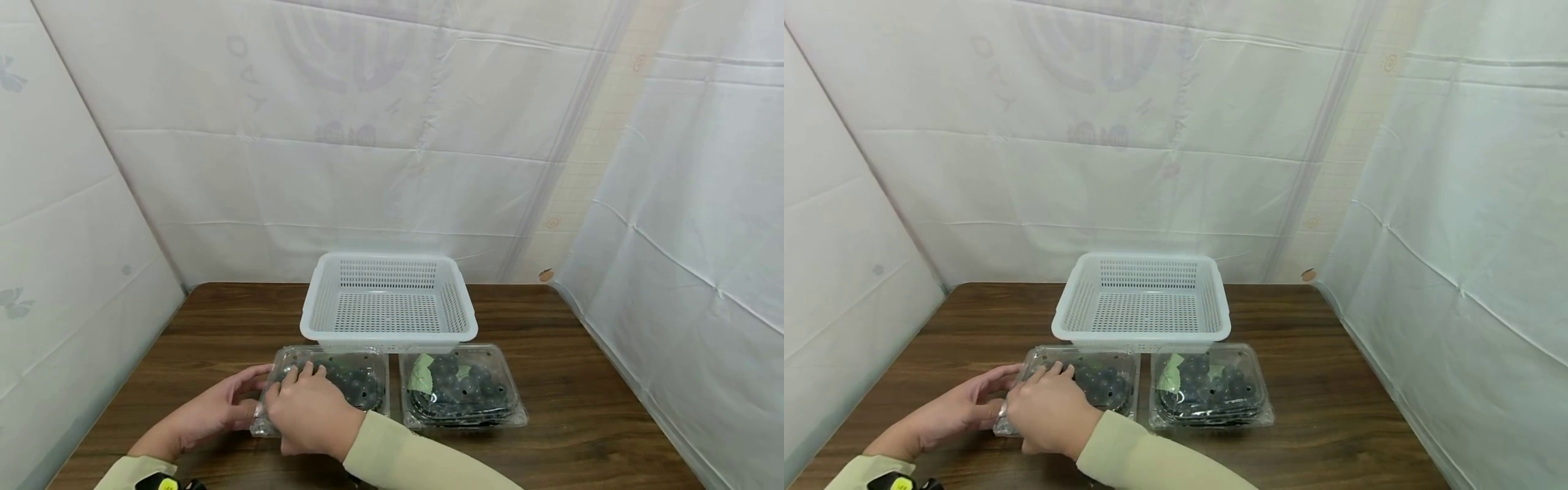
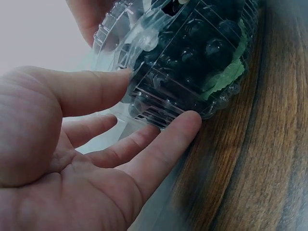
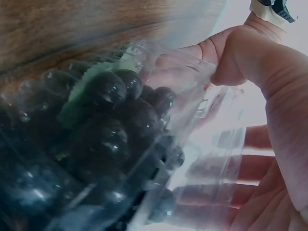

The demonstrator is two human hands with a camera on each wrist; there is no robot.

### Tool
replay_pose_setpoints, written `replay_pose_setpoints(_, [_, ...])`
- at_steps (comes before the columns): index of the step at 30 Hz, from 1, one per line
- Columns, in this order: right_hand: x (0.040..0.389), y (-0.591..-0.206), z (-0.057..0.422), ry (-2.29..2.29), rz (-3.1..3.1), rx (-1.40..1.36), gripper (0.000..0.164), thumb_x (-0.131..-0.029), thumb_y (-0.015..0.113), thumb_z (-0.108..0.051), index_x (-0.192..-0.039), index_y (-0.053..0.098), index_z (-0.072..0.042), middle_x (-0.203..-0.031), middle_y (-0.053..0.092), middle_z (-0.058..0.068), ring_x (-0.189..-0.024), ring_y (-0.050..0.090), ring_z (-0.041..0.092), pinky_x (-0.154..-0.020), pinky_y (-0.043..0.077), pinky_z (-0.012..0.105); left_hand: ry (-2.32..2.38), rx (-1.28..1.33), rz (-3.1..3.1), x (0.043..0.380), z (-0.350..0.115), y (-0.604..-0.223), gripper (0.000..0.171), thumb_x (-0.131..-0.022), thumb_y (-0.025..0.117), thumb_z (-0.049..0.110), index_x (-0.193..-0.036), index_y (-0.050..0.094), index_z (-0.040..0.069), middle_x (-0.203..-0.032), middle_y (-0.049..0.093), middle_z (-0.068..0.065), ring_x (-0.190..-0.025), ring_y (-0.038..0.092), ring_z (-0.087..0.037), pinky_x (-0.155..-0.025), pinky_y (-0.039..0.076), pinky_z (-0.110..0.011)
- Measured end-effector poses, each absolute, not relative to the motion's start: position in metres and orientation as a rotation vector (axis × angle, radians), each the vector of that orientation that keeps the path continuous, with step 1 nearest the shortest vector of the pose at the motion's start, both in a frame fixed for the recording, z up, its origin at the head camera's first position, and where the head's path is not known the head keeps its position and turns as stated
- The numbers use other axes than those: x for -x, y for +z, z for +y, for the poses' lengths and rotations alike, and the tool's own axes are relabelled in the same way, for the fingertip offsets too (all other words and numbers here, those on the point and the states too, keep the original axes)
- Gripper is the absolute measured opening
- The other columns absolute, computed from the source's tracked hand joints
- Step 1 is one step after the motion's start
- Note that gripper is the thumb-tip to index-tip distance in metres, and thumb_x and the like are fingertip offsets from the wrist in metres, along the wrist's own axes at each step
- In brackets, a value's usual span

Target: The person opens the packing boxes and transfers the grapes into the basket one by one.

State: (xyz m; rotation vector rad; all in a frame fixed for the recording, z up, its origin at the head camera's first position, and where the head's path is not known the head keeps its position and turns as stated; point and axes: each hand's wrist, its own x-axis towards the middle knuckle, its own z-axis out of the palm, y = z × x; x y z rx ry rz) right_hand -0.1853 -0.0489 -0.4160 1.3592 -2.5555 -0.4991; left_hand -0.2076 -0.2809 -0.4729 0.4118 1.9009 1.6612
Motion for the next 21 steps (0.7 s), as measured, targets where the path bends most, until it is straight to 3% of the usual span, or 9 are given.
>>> replay_pose_setpoints(21, [0.1877, -0.4198, -0.0568, -0.562, -2.47, -1.377, 0.065, -0.09, 0.068, -0.058, -0.14, 0.062, -0.017, -0.129, 0.071, 0.011, -0.107, 0.074, 0.033, -0.082, 0.065, 0.042, 1.659, -0.436, 1.904, 0.2108, -0.2841, -0.4773, 0.082, -0.102, 0.06, 0.011, -0.161, 0.004, -0.004, -0.154, 0.022, -0.04, -0.121, 0.062, -0.02, -0.095, 0.059, -0.036])
